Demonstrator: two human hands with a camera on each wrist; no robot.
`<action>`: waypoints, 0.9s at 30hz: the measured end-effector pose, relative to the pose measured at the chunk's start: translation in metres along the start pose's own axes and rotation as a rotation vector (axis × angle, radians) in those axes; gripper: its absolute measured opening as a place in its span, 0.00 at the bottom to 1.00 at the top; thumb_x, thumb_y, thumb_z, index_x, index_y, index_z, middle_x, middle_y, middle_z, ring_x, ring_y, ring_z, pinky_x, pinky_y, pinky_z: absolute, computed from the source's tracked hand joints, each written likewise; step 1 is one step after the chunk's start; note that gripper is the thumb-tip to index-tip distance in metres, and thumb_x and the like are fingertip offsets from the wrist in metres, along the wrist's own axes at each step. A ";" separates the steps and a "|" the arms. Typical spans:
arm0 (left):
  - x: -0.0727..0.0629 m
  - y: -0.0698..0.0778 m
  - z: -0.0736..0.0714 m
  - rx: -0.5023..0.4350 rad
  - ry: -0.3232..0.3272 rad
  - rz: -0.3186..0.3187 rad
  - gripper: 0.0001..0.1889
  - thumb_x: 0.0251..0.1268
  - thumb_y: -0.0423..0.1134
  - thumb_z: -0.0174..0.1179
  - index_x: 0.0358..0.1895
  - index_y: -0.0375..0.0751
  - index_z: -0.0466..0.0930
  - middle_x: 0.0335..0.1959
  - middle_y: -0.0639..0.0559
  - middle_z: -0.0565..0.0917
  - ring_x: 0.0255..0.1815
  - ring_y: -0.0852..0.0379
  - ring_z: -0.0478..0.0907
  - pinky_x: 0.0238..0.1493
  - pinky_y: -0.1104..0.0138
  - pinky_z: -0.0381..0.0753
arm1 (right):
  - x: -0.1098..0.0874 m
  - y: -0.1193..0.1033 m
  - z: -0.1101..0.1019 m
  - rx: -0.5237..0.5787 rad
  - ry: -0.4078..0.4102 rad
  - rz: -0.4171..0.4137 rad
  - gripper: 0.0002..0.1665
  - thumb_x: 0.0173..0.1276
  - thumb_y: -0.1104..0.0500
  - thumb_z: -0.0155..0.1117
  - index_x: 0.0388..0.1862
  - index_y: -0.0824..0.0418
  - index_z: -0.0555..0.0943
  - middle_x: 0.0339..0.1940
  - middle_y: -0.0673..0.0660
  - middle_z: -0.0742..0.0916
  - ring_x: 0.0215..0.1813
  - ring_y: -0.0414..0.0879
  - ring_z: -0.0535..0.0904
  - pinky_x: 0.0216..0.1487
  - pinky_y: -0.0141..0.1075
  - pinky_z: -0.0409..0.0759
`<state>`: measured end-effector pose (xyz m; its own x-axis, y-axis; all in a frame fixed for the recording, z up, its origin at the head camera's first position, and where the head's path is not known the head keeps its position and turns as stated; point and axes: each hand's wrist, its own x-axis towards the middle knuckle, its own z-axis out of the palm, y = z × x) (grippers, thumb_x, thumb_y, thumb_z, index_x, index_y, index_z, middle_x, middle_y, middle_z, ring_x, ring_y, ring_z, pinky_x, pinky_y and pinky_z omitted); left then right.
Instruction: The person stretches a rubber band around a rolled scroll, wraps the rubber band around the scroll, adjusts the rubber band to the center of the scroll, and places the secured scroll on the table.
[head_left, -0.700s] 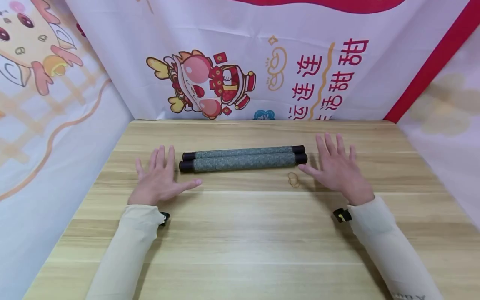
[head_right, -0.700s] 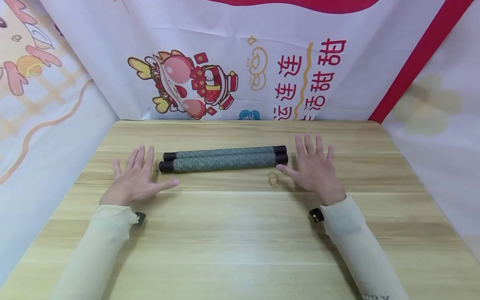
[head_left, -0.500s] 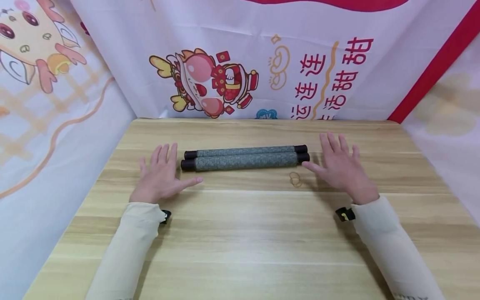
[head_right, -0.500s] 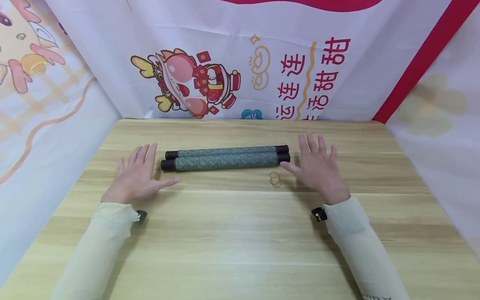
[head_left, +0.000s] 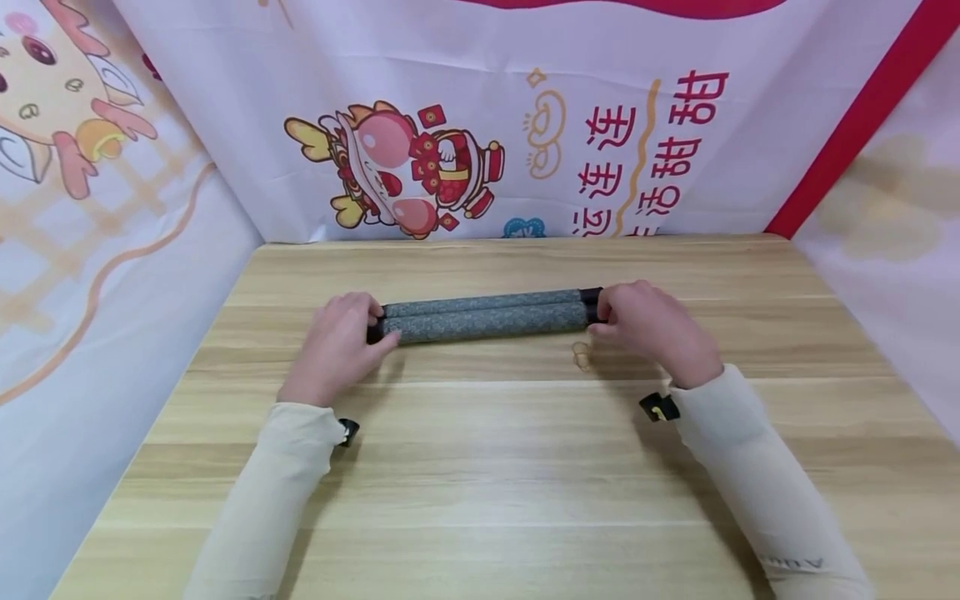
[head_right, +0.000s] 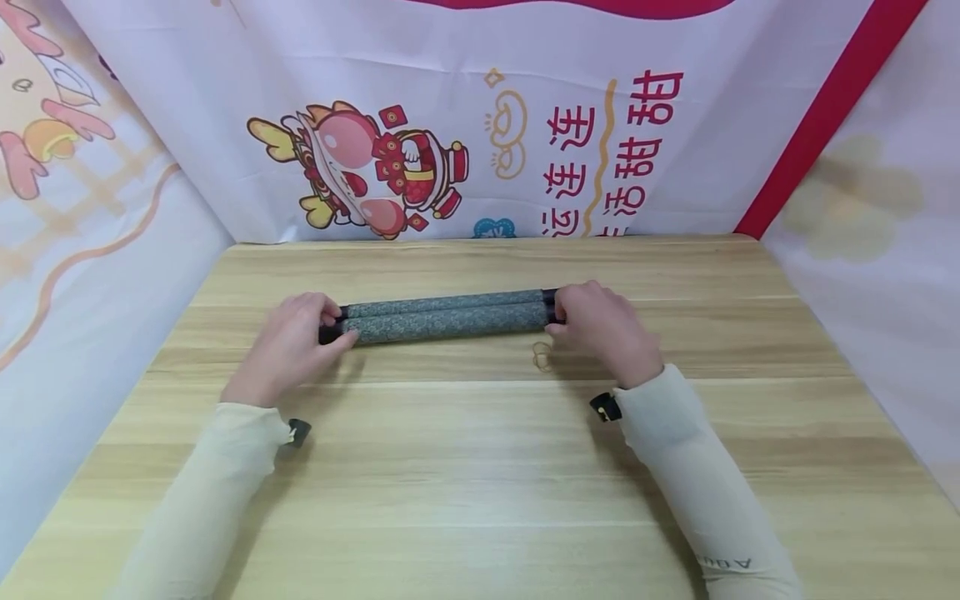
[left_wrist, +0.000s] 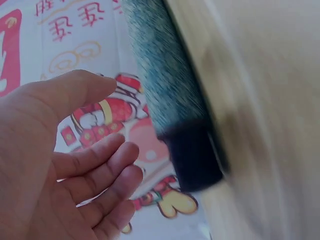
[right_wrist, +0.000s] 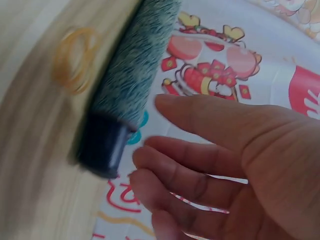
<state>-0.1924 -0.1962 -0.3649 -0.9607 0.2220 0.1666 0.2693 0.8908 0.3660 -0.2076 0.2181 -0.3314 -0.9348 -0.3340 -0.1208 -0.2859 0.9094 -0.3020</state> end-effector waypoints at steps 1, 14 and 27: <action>0.003 0.003 0.000 0.004 -0.013 0.011 0.23 0.71 0.49 0.68 0.53 0.30 0.80 0.47 0.38 0.85 0.54 0.38 0.78 0.62 0.43 0.73 | 0.002 -0.003 -0.001 0.016 -0.018 -0.007 0.10 0.73 0.55 0.72 0.42 0.62 0.88 0.36 0.56 0.89 0.35 0.49 0.81 0.41 0.45 0.80; 0.036 0.057 0.012 -0.043 -0.147 0.116 0.22 0.73 0.47 0.67 0.59 0.33 0.83 0.53 0.41 0.85 0.61 0.42 0.79 0.67 0.48 0.79 | 0.012 -0.021 0.011 0.070 -0.184 0.052 0.14 0.72 0.55 0.73 0.27 0.60 0.88 0.19 0.49 0.70 0.25 0.45 0.66 0.30 0.37 0.69; 0.054 0.095 0.026 -0.106 -0.200 0.232 0.23 0.73 0.45 0.67 0.63 0.34 0.81 0.60 0.41 0.85 0.66 0.44 0.78 0.71 0.50 0.77 | 0.014 -0.023 0.027 0.076 -0.256 0.051 0.21 0.72 0.56 0.72 0.18 0.58 0.80 0.16 0.48 0.65 0.21 0.43 0.62 0.28 0.35 0.63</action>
<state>-0.2203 -0.0889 -0.3447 -0.8643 0.4971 0.0775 0.4780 0.7634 0.4345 -0.2088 0.1861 -0.3518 -0.8610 -0.3489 -0.3702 -0.2140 0.9087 -0.3585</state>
